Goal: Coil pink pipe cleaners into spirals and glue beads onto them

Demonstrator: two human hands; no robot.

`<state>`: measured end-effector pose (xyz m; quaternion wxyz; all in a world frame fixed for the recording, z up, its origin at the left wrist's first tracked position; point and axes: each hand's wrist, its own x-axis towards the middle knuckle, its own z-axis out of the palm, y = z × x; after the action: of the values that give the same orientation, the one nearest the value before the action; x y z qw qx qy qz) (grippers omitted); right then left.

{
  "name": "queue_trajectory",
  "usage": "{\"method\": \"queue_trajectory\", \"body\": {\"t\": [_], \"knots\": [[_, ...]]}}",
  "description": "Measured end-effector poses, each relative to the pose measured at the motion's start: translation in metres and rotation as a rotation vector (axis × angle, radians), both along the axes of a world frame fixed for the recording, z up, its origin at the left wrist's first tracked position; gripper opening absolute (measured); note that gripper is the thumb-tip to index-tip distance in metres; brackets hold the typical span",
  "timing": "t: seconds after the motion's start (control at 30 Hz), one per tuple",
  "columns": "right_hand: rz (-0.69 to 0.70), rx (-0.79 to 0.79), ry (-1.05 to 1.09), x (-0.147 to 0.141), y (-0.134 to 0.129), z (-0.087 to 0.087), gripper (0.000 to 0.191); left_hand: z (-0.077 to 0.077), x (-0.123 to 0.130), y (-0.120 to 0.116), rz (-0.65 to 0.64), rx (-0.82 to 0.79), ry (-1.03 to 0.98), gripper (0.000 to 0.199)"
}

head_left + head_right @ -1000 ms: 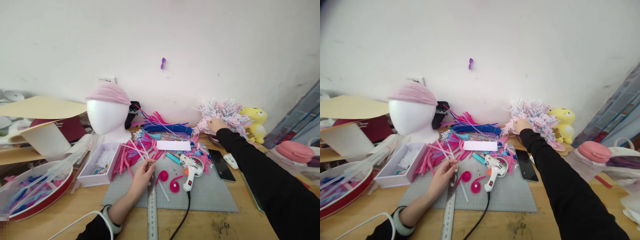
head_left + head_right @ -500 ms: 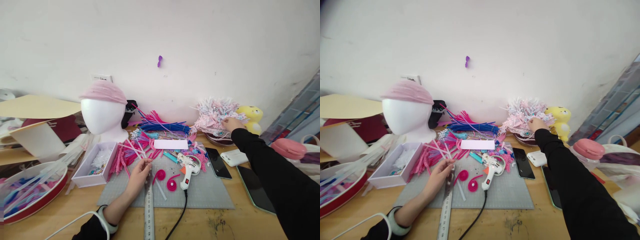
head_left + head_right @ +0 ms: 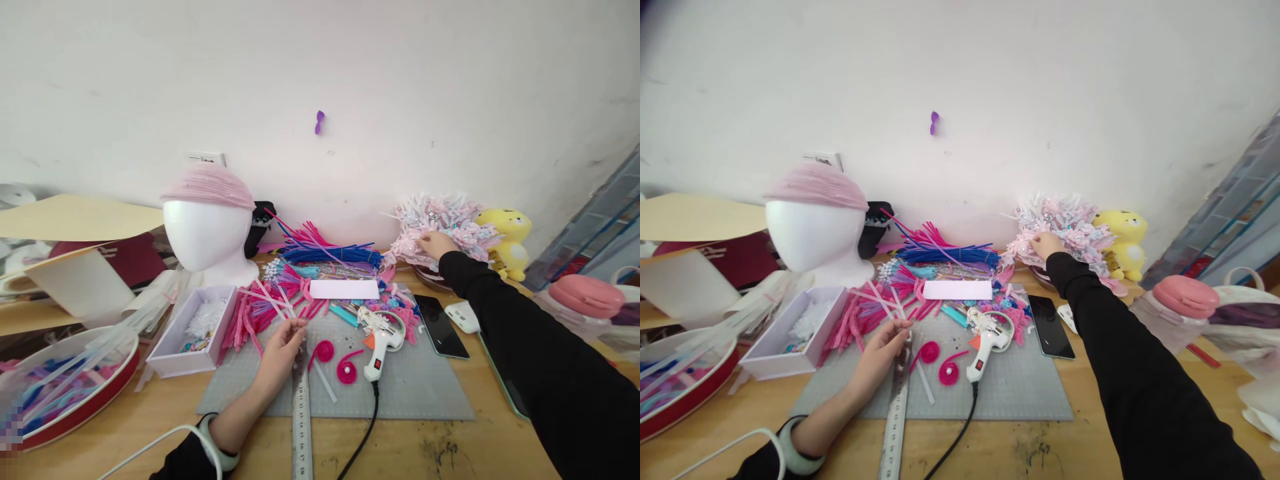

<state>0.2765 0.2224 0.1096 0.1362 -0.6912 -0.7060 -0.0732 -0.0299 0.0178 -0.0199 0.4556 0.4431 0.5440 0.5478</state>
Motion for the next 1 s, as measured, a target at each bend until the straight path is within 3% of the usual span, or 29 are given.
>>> {"method": "queue_trajectory", "body": {"t": [0.4, 0.53, 0.6, 0.8, 0.9, 1.0], "knots": [[0.039, -0.034, 0.020, -0.001, -0.012, 0.005, 0.027, 0.003, 0.000, 0.000, 0.002, 0.024, 0.061, 0.022], [0.103, -0.045, 0.101, -0.003, -0.021, 0.006, 0.029, 0.025, 0.009, 0.006, 0.023, 0.118, 0.164, 0.020], [0.134, -0.022, 0.127, -0.005, -0.025, 0.005, 0.028, 0.042, 0.022, 0.014, -0.038, 0.193, 0.207, 0.018], [0.169, 0.034, 0.229, -0.014, -0.041, 0.004, 0.031, 0.090, 0.086, 0.068, -0.147, 0.495, 0.419, 0.019], [0.205, 0.035, 0.284, -0.020, -0.056, 0.001, 0.034, 0.100, 0.116, 0.100, -0.165, 0.619, 0.519, 0.031], [0.317, 0.024, 0.434, -0.027, -0.074, -0.005, 0.035, 0.103, 0.130, 0.117, -0.239, 0.642, 0.519, 0.037]]}}
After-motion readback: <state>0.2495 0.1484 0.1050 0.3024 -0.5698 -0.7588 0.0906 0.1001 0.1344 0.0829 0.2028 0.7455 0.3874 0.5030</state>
